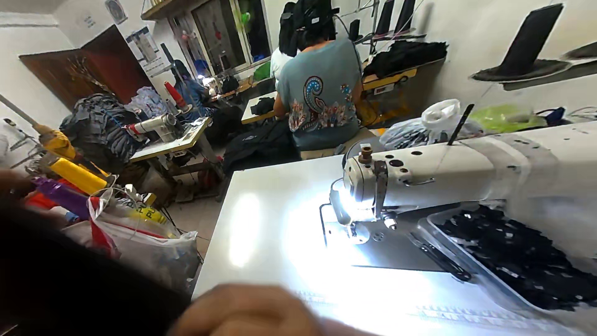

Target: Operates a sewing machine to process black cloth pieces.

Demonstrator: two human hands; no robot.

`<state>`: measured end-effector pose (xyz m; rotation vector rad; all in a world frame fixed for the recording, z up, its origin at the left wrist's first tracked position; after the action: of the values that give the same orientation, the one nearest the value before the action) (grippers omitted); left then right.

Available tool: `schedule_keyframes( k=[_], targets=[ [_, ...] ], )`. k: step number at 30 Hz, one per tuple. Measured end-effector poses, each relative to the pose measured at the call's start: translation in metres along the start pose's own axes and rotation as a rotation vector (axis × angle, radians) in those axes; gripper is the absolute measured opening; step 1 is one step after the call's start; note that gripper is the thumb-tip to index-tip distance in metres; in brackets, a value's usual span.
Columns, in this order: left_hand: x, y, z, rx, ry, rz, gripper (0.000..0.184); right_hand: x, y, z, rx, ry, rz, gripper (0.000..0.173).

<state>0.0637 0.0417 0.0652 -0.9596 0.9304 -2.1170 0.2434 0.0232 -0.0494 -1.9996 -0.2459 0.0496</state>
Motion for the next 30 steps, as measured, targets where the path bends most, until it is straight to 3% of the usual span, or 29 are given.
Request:
schedule_keyframes(
  k=[1, 2, 4, 6, 8, 10, 14, 17, 30],
  targets=[
    [-0.012, -0.019, -0.041, -0.366, 0.062, -0.357, 0.02, 0.013, 0.012, 0.017, -0.033, 0.1, 0.02, 0.02],
    [-0.047, -0.025, -0.051, -0.464, 0.055, -0.438, 0.023, 0.027, 0.03, 0.037, -0.085, 0.189, 0.026, 0.019],
    [-0.125, 0.002, -0.04, -0.388, 0.176, -0.564, 0.019, 0.06, 0.082, 0.074, -0.269, 0.307, 0.072, 0.025],
    [-0.194, 0.043, -0.042, -0.215, 0.368, -0.837, 0.017, 0.09, 0.138, 0.093, -0.503, 0.408, 0.11, 0.03],
    [-0.244, 0.088, -0.052, -0.036, 0.577, -1.103, 0.02, 0.112, 0.181, 0.094, -0.684, 0.475, 0.142, 0.028],
    [-0.275, 0.124, -0.056, 0.068, 0.672, -1.234, 0.018, 0.124, 0.203, 0.091, -0.797, 0.5, 0.209, 0.025],
    [-0.298, 0.159, -0.049, 0.128, 0.658, -1.196, 0.01, 0.127, 0.213, 0.092, -0.972, 0.568, 0.36, 0.015],
    [-0.306, 0.169, -0.039, 0.138, 0.606, -1.157, 0.013, 0.128, 0.209, 0.095, -1.087, 0.479, 0.412, 0.02],
    [-0.337, 0.183, -0.026, 0.117, 0.509, -1.191, 0.012, 0.161, 0.22, 0.088, -1.113, 0.6, 0.2, 0.03]
  ],
)
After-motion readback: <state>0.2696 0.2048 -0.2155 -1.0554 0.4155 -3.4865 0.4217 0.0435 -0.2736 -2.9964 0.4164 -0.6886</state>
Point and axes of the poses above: each hand's wrist, its own y-axis away from the middle knuckle, its own x-axis out of the back of the hand, z = x × y, the point moved 2 cm from there along -y, towards the middle knuckle, and after that the axes turned 6 degrees about -x, right-handed, at the moved point
